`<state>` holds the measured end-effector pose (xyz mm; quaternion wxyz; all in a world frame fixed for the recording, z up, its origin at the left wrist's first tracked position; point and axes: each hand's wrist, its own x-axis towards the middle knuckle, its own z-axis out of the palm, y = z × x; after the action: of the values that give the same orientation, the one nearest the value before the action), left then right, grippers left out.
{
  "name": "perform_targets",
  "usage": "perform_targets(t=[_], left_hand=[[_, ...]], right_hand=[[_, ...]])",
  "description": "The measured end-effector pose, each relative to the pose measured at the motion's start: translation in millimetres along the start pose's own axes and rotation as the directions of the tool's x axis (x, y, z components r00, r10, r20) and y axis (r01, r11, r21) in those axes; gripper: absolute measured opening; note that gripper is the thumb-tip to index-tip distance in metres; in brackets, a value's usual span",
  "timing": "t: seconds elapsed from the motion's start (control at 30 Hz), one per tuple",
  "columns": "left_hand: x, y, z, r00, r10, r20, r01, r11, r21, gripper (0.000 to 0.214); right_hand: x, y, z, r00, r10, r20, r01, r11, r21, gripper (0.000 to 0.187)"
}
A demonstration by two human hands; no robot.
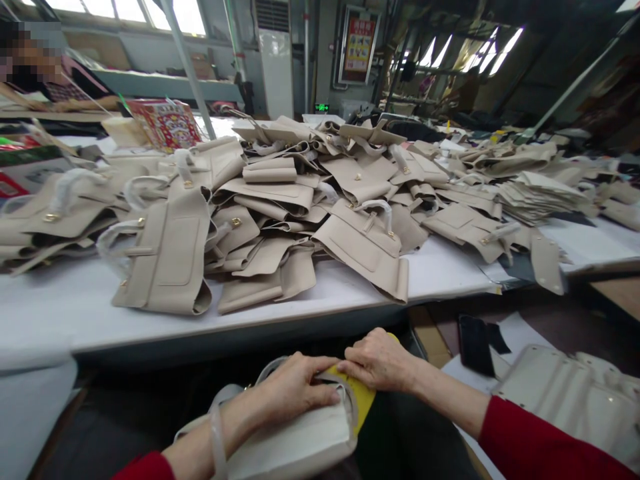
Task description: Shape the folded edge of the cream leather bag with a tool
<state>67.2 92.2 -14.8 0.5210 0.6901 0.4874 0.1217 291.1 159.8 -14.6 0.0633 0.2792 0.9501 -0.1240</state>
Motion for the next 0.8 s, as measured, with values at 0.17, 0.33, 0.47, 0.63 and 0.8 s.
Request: perform_targets(t=[0.17, 0.33, 0.47, 0.63, 0.8], left_hand=[[-0.6, 1.5, 1.7, 1.000, 0.025, 0.001, -0.025, 0.998, 0.052, 0.026], [1.3, 4.0, 0.9, 0.999, 0.037, 0.005, -0.037, 0.995, 0.096, 0.024], [-1.1, 4.8, -1.1, 0.998, 0.057, 0.007, -0.058, 0.986, 0.156, 0.027], [-9.6, 10.0, 7.5, 0.996, 0.085, -0.030, -0.073, 0.957, 0.282, 0.039], [-32.1, -3.9, -20.6, 0.992, -0.080, -0.094, 0.084, 0.996, 0.038, 0.044]], right_hand=[[-0.9, -5.3, 4.4, 1.000, -0.023, 0.004, 0.023, 0.998, -0.060, 0.052], [-3.5, -9.9, 11.1, 1.000, 0.011, 0.009, -0.010, 0.997, -0.082, 0.054], [-5.9, -17.7, 16.3, 0.998, 0.057, 0.012, -0.055, 0.995, -0.085, 0.053], [-14.6, -30.4, 34.0, 0.997, 0.075, -0.033, -0.078, 0.991, -0.105, 0.056], [-16.3, -8.5, 64.5, 0.990, -0.013, -0.144, 0.010, 1.000, -0.022, 0.038]])
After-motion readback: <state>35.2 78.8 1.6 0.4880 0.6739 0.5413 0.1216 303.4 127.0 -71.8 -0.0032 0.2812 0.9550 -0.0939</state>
